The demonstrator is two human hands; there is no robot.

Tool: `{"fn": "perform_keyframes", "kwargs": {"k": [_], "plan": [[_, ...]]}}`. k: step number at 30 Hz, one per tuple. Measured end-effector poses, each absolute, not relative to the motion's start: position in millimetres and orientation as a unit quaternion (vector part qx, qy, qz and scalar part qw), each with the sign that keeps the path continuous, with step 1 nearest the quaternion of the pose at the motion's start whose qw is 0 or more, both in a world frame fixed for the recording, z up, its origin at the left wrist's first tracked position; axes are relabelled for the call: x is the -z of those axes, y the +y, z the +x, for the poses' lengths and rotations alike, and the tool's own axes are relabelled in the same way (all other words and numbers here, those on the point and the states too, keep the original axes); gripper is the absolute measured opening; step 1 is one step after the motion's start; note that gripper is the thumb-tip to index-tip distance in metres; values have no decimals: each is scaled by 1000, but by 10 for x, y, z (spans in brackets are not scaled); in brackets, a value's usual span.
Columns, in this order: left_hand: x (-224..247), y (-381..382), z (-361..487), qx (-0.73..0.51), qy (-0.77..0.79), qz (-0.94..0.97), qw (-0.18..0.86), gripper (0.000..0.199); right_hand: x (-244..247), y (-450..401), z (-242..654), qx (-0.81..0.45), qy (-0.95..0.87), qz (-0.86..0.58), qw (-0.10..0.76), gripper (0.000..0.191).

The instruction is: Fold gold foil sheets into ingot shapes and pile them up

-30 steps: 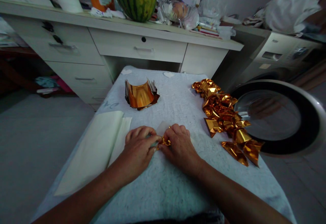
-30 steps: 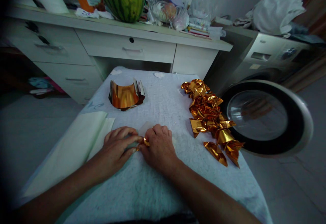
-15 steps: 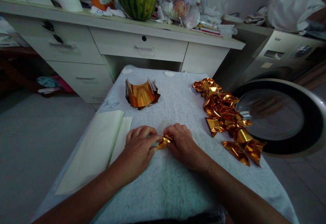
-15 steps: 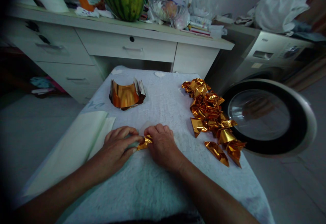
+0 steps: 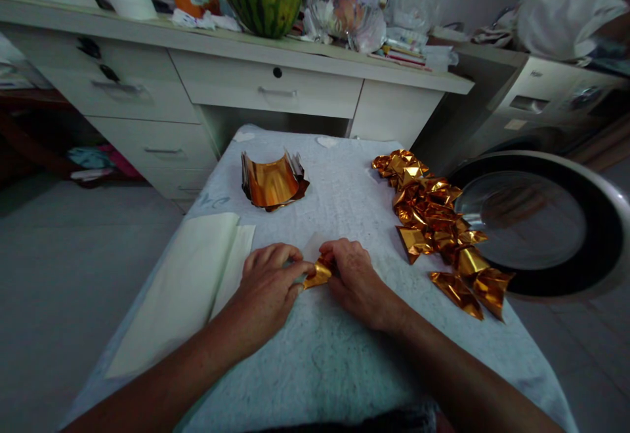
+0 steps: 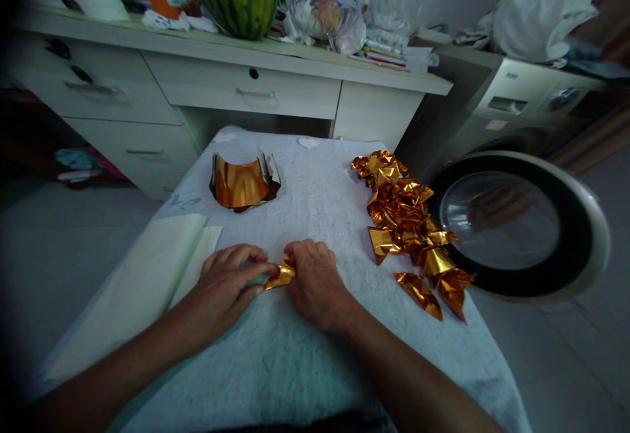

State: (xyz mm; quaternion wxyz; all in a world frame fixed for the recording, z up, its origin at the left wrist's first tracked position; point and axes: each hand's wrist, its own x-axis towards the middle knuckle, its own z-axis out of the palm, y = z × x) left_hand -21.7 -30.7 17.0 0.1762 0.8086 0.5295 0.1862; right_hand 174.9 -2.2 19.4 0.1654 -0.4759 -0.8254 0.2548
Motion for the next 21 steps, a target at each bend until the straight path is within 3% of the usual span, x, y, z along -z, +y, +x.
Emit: {"fn": "perform_keyframes", "kwargs": {"k": [4, 13, 17, 21], "plan": [[-170, -315, -220, -186, 522, 814, 176, 37, -185, -45, 1706, -238, -822, -484, 183, 27], [-211, -328, -211, -176, 519, 820, 166, 41, -169, -35, 1709, -241, -826, -473, 192, 47], [-213, -324, -196, -185, 516, 821, 158, 32, -172, -43, 1763, -263, -823, -458, 211, 54], [-189, -314, -147, -197, 523, 818, 139, 19, -148, -16, 1810, -304, -801, -435, 279, 37]]}}
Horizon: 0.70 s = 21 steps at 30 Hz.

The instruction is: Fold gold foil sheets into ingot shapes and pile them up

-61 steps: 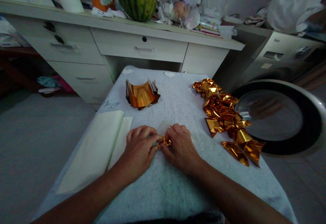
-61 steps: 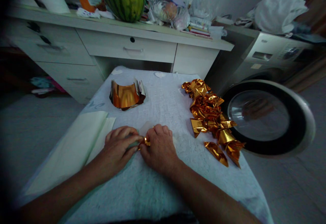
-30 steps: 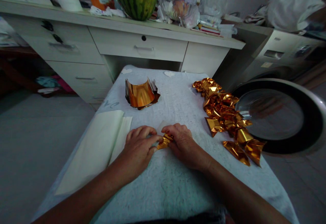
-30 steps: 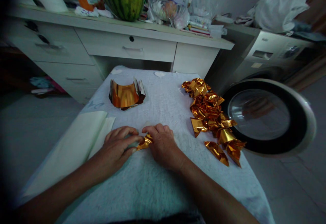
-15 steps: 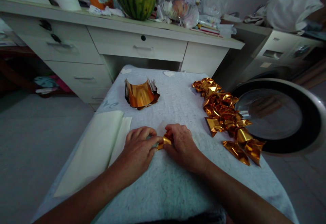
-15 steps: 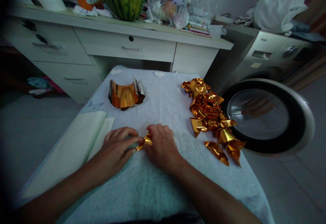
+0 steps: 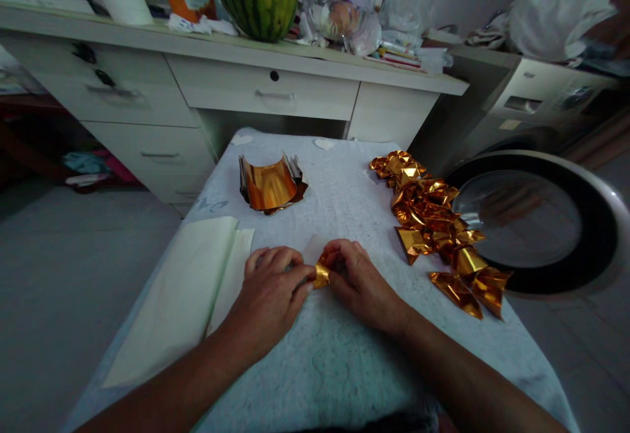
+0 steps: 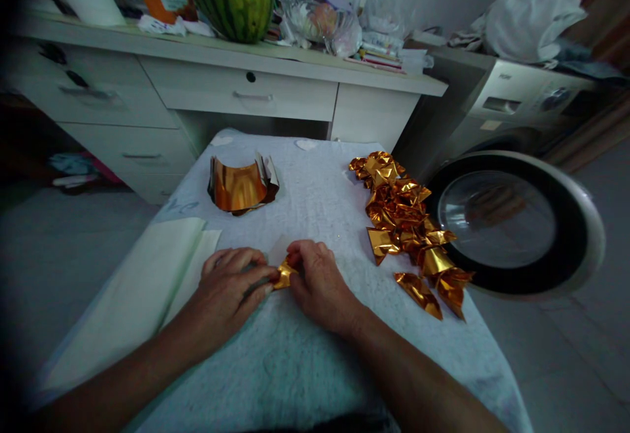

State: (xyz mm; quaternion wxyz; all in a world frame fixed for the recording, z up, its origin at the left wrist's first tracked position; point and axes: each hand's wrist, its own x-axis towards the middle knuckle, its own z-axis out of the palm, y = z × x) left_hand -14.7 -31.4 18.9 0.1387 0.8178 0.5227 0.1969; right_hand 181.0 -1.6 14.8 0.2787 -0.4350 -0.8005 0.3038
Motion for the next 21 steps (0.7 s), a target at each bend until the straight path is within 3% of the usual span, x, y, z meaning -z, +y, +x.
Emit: {"fn": "perform_keyframes", "kwargs": {"k": [3, 6, 14, 21], "plan": [[-166, -303, -108, -198, 528, 817, 121, 18, -124, 50, 1814, -283, -778, -462, 319, 17], [-150, -288, -85, -200, 532, 816, 109, 17, -106, 120, 1797, -205, -773, -521, 299, 10], [-126, -282, -71, -196, 542, 810, 110, 12, -102, 147, 1722, -131, -778, -582, 197, 25], [-71, -275, -66, -229, 569, 784, 92, 27, -96, 159, 1698, -159, -784, -565, 202, 22]]}}
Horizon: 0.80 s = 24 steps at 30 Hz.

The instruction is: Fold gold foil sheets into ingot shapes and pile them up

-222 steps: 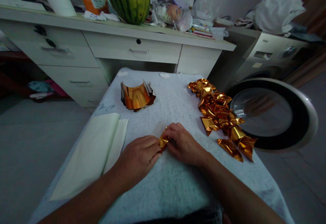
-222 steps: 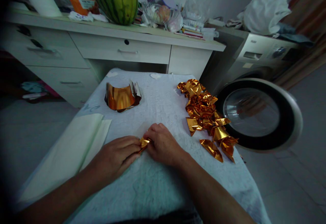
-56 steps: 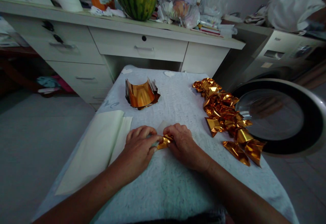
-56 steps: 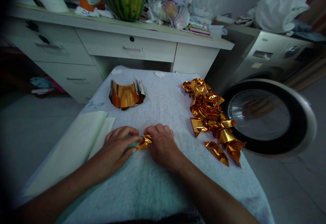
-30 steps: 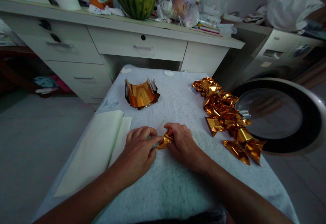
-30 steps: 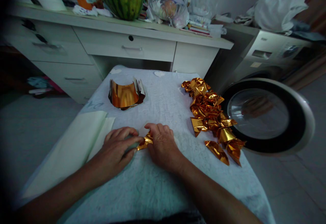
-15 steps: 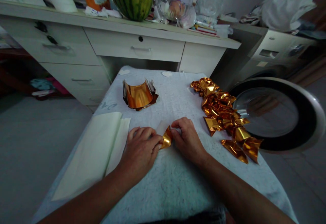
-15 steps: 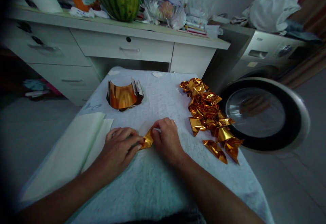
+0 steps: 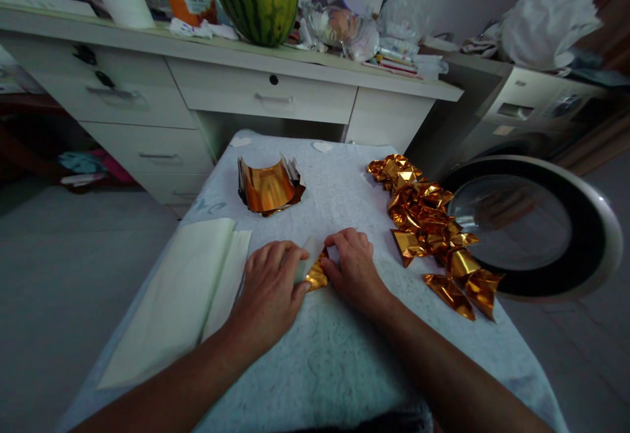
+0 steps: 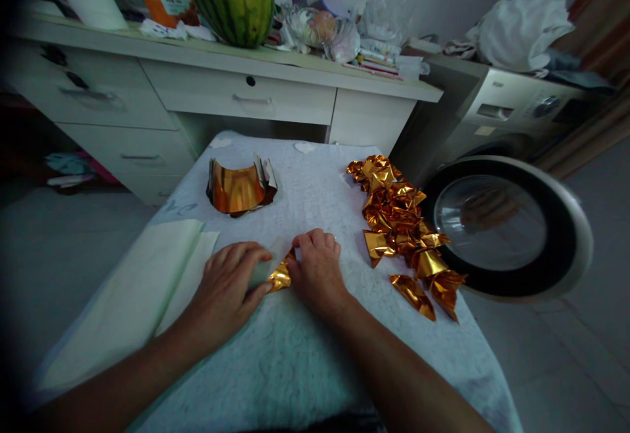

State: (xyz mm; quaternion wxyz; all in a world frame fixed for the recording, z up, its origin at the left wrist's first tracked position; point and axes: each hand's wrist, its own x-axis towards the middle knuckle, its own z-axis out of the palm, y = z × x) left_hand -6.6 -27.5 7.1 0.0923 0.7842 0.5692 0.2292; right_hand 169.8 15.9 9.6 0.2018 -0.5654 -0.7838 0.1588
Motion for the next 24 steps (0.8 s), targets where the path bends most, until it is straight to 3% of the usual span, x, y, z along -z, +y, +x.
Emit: {"fn": "perform_keyframes", "kwargs": {"k": [7, 13, 24], "plan": [[-5, -279, -82, -231, 574, 783, 72, 60, -141, 148, 1707, -226, -778, -530, 253, 20], [22, -267, -92, -241, 573, 780, 64, 71, -155, 146, 1730, -270, -765, -505, 294, 29], [-60, -250, -133, -266, 566, 775, 90, 62, -177, 174, 1803, -331, -727, -477, 367, 6]]}}
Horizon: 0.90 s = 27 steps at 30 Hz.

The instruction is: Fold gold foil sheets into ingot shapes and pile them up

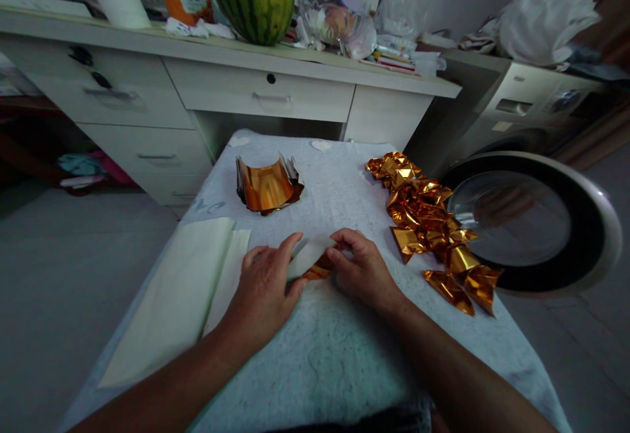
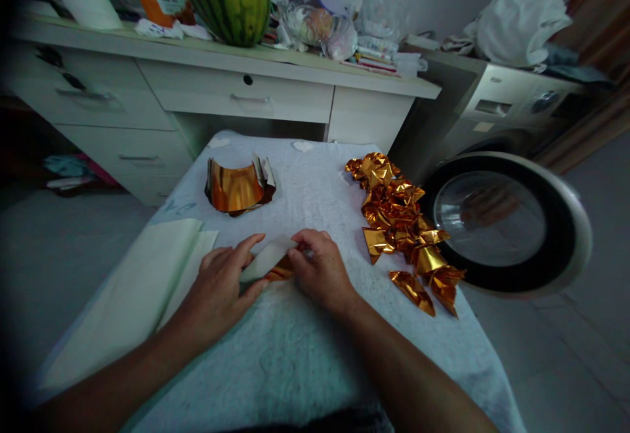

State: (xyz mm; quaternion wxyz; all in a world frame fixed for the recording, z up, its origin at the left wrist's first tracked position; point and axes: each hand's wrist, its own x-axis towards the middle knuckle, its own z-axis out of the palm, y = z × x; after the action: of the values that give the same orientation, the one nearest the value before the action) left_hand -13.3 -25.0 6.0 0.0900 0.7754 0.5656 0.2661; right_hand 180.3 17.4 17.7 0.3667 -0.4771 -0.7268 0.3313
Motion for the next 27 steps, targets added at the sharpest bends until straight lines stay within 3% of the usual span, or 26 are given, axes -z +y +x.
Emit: {"fn": "perform_keyframes", "kwargs": {"k": [6, 11, 18, 23, 27], "plan": [[-233, -256, -192, -339, 589, 710, 184, 46, -224, 195, 1858, -410, -678, -468, 391, 7], [-318, -243, -221, -409, 564, 682, 221, 3, -296, 170, 1848, -462, -654, -454, 391, 6], [-321, -249, -179, -508, 539, 574, 348, 5, -257, 117, 1852, -515, -652, -425, 359, 7], [-312, -260, -151, -582, 515, 503, 379, 27, -287, 103, 1838, -535, -664, -392, 345, 7], [-305, -255, -183, -558, 533, 529, 353, 13, -294, 79, 1817, -533, -676, -383, 335, 18]]}}
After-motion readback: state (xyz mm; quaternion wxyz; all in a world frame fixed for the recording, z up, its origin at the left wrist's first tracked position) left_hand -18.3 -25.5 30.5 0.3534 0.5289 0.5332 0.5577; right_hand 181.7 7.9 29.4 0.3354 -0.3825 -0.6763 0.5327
